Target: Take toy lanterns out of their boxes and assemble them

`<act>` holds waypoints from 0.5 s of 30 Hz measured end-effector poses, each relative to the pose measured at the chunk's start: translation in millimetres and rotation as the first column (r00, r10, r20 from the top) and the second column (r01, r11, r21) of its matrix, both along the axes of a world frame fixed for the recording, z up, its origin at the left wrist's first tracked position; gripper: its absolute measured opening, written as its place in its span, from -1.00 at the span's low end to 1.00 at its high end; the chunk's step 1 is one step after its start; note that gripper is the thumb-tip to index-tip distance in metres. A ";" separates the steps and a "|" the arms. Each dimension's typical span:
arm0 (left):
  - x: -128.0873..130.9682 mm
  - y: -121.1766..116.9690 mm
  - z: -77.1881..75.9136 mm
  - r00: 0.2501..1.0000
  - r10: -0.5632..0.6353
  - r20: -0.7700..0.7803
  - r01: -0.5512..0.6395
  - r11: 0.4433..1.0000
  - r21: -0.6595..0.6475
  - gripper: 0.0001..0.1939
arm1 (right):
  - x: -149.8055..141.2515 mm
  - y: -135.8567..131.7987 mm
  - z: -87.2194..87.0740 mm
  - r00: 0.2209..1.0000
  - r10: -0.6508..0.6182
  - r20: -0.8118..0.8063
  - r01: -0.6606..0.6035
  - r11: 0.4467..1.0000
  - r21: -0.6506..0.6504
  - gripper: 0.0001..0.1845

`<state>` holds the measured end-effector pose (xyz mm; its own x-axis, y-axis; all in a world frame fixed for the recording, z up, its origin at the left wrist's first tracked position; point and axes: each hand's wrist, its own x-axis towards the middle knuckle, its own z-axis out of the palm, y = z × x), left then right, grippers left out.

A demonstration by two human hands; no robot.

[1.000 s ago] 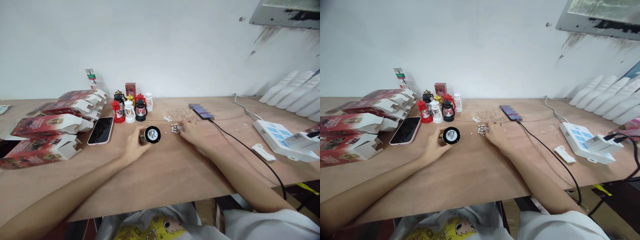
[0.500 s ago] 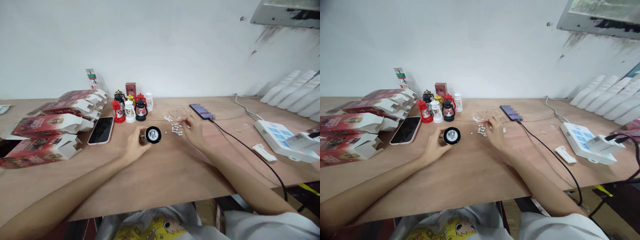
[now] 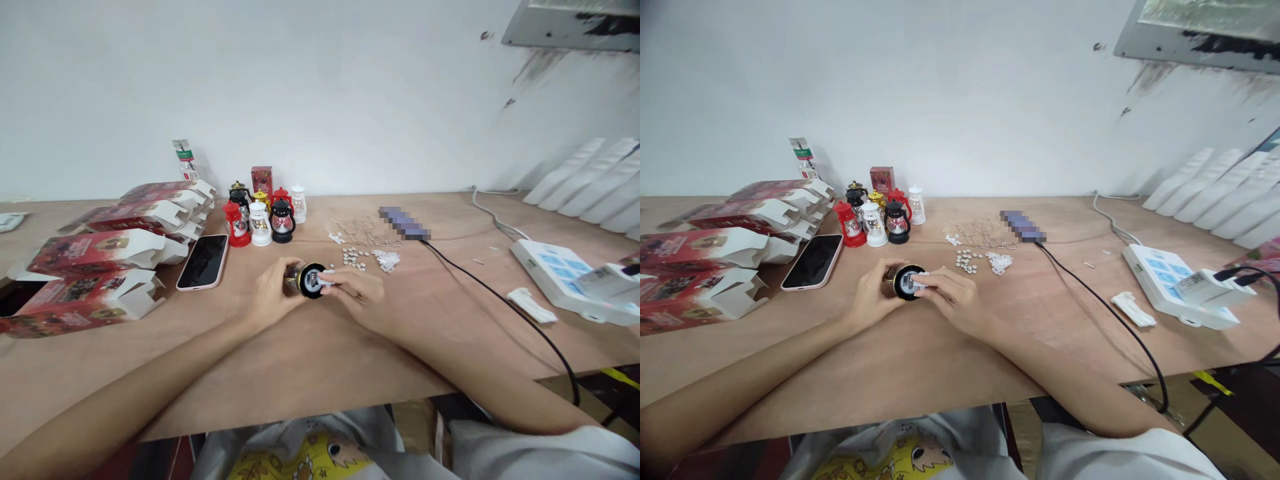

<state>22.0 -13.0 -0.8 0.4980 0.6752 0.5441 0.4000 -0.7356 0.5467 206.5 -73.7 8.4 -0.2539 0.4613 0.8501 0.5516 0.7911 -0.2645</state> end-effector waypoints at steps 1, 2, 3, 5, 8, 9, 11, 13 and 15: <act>-0.3 -0.4 -0.1 1.000 -0.006 -0.014 0.006 1.000 0.019 -0.56 | 0.5 0.4 -1.6 1.000 -0.007 0.016 0.007 1.000 0.020 -0.78; -0.5 -0.8 -0.3 0.999 -0.011 -0.031 0.012 0.999 0.038 -0.56 | 1.0 0.7 -3.1 0.999 -0.027 0.022 0.026 0.999 0.047 -0.81; -0.7 -1.1 -0.5 0.999 -0.015 -0.049 0.017 0.998 0.055 -0.55 | 1.4 0.8 -4.3 0.998 -0.053 0.021 0.051 0.996 0.076 -0.83; -1.1 -1.6 -1.3 0.996 -0.021 -0.082 0.027 0.996 0.084 -0.54 | 1.3 0.3 -5.7 0.995 -0.103 0.010 0.101 0.987 0.128 -0.87; -1.3 -1.7 -2.7 0.994 -0.026 -0.108 0.039 0.992 0.118 -0.52 | -1.0 -1.7 -5.2 0.994 -0.110 0.001 0.108 0.977 0.185 -0.90; -1.4 -1.5 -3.1 0.993 -0.026 -0.111 0.039 0.992 0.122 -0.52 | -2.1 -2.4 -4.8 0.996 -0.092 -0.005 0.091 0.976 0.198 -0.91; -1.5 -1.2 -3.7 0.994 -0.023 -0.111 0.037 0.991 0.125 -0.52 | -4.5 -3.6 -4.6 0.998 -0.056 -0.034 0.062 0.977 0.206 -0.93; -1.7 -0.8 -3.7 0.993 -0.020 -0.113 0.035 0.992 0.125 -0.52 | -6.6 -3.9 -5.6 0.998 -0.028 -0.062 0.040 0.981 0.191 -0.90; -1.9 -0.5 -3.5 0.993 -0.014 -0.118 0.029 0.991 0.128 -0.52 | -8.0 -3.2 -7.9 0.997 -0.011 -0.071 0.025 0.981 0.193 -0.87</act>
